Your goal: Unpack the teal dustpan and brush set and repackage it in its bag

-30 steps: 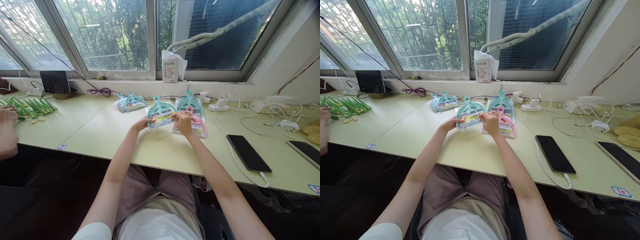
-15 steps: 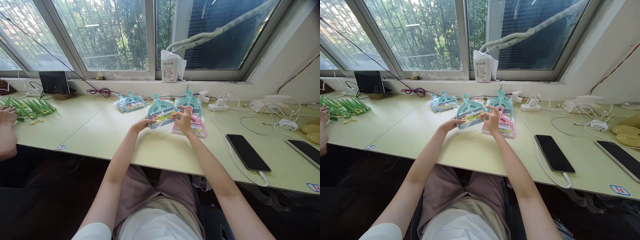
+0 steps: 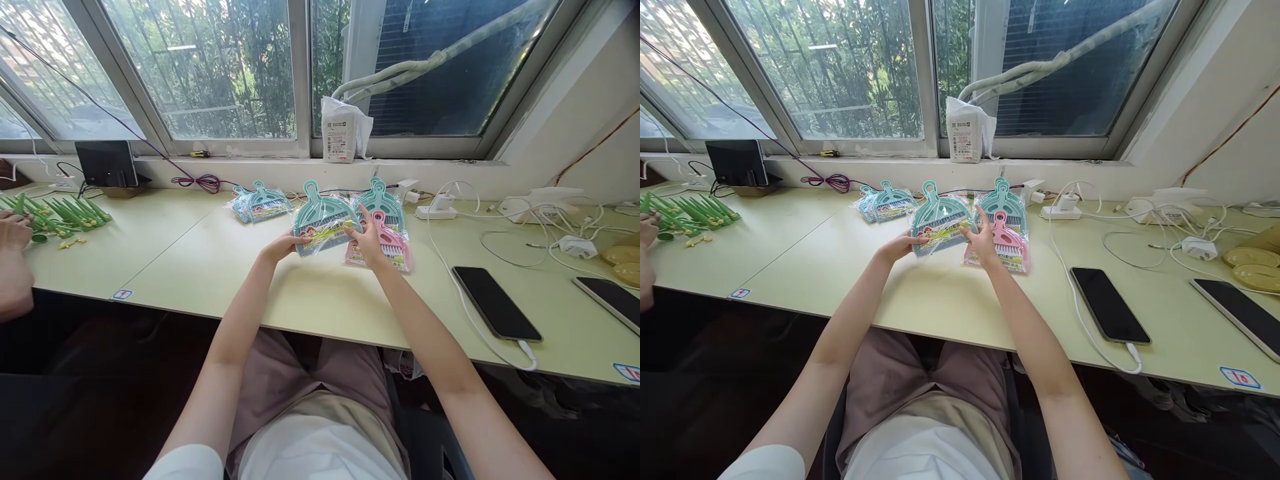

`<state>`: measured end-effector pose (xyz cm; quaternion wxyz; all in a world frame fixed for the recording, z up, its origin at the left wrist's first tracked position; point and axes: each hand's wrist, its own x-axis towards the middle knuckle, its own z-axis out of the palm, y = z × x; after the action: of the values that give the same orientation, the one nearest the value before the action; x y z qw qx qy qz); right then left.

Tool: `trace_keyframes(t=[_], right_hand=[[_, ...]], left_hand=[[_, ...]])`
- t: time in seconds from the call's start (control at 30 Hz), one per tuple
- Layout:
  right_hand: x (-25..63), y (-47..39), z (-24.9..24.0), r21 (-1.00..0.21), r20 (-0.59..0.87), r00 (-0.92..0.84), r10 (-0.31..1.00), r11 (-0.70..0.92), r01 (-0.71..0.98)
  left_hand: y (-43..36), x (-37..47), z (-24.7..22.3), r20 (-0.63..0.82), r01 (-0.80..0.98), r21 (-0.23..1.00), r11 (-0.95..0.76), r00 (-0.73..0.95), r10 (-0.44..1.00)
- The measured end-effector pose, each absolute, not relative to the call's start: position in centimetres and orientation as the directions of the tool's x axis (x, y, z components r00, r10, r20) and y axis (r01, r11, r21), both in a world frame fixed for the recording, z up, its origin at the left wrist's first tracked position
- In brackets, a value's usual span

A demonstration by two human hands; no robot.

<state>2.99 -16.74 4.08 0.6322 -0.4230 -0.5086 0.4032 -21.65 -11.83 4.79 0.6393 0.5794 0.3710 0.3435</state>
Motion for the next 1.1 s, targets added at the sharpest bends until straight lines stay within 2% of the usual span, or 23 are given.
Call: trace_keyframes(t=[0.1, 0.2, 0.27, 0.3, 0.37, 0.4, 0.47, 0.5, 0.57, 0.67, 0.9, 1.1], right_hand=[[2.9, -16.5, 4.1, -0.966, 0.133, 0.151, 0.980, 0.162, -0.199], [3.1, -16.1, 3.8, -0.961, 0.050, 0.176, 0.983, 0.095, -0.259], [3.2, -16.0, 3.6, -0.948, 0.034, 0.222, 0.974, 0.102, -0.302], [3.2, -16.0, 3.5, -0.942, 0.020, 0.251, 0.968, 0.102, -0.320], [3.3, -16.0, 3.5, -0.934, -0.030, 0.308, 0.951, 0.083, -0.347], [3.4, -16.0, 3.6, -0.932, -0.059, 0.336, 0.940, 0.068, -0.356], [3.4, -16.1, 3.7, -0.925, -0.089, 0.366, 0.926, 0.060, -0.375], [3.4, -16.1, 3.7, -0.920, -0.082, 0.366, 0.927, 0.071, -0.386], [3.3, -16.1, 3.8, -0.908, -0.052, 0.363, 0.930, 0.108, -0.406], [3.3, -16.0, 3.9, -0.892, -0.051, 0.374, 0.926, 0.125, -0.434], [3.5, -15.6, 4.0, -0.853, -0.034, 0.368, 0.929, 0.165, -0.495], [3.9, -15.2, 3.5, -0.876, -0.001, 0.359, 0.934, 0.172, -0.450]], left_hand=[[-11.8, -21.7, 4.8, -0.062, 0.002, 0.998, 0.070, 0.489, 0.870], [-11.7, -21.4, 4.6, -0.050, 0.083, 0.996, 0.010, 0.492, 0.869], [-11.6, -20.8, 4.3, 0.028, 0.157, 0.981, -0.111, 0.451, 0.892], [-11.6, -20.4, 4.2, 0.113, 0.202, 0.958, -0.205, 0.390, 0.914], [-11.6, -19.6, 4.0, 0.374, 0.331, 0.840, -0.430, 0.222, 0.900], [-11.7, -19.2, 3.9, 0.512, 0.408, 0.744, -0.530, 0.162, 0.843], [-12.1, -18.5, 4.0, 0.693, 0.518, 0.528, -0.673, 0.196, 0.694], [-12.5, -18.2, 4.0, 0.723, 0.532, 0.439, -0.724, 0.269, 0.637], [-13.2, -17.6, 4.3, 0.697, 0.507, 0.351, -0.787, 0.421, 0.581], [-14.5, -17.1, 4.7, 0.624, 0.456, 0.369, -0.810, 0.524, 0.580], [-15.2, -17.7, 5.3, 0.572, 0.386, 0.399, -0.832, 0.604, 0.555], [-14.5, -17.3, 4.4, 0.629, 0.450, 0.374, -0.811, 0.520, 0.578]])
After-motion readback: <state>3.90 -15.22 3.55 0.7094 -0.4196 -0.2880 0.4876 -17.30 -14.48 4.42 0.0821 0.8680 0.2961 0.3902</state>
